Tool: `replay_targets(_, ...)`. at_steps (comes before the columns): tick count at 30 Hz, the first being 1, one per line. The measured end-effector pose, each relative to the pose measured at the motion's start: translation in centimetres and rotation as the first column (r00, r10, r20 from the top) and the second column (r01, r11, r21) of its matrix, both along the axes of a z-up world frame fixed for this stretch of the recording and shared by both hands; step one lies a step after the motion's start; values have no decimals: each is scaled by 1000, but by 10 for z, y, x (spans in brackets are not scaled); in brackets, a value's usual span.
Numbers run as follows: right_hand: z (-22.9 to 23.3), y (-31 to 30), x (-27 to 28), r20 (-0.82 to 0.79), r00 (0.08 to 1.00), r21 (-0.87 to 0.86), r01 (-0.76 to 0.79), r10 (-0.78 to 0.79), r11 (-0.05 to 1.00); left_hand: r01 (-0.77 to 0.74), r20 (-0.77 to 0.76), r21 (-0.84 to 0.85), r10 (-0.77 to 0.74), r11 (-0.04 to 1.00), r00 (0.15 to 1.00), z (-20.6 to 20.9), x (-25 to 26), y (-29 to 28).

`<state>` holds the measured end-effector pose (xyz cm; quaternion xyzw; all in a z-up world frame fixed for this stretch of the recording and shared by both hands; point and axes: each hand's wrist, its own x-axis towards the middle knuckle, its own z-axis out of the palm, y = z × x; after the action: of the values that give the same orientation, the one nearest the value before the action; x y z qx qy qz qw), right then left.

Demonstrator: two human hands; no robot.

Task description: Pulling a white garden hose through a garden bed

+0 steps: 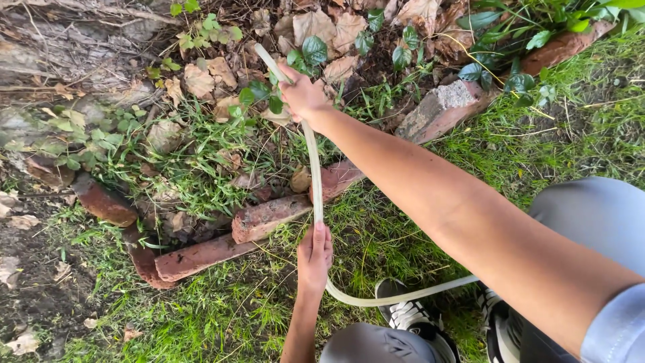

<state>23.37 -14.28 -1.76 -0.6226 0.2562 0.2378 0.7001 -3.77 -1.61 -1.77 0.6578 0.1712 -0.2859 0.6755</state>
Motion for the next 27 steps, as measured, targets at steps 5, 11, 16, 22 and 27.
replay_targets(5,-10,-9,-8,-5,990,58,140,-140,988,23,-55,42,-20,999,998,-2,-1,1)
replay_targets(11,-4,-45,-23,-4,958,85,285,-285,955,200,-101,117,-189,973,977,-2,9,-6)
replay_targets(16,-7,-79,-29,-10,926,79,376,-376,923,231,-69,22,-229,973,971,7,21,-18)
replay_targets(22,-7,-116,-38,-23,868,126,495,-496,860,386,-58,29,-384,922,921,4,33,-29)
replay_targets(27,-13,-142,-52,-42,822,109,569,-569,815,512,-90,60,-507,857,858,4,42,-37)
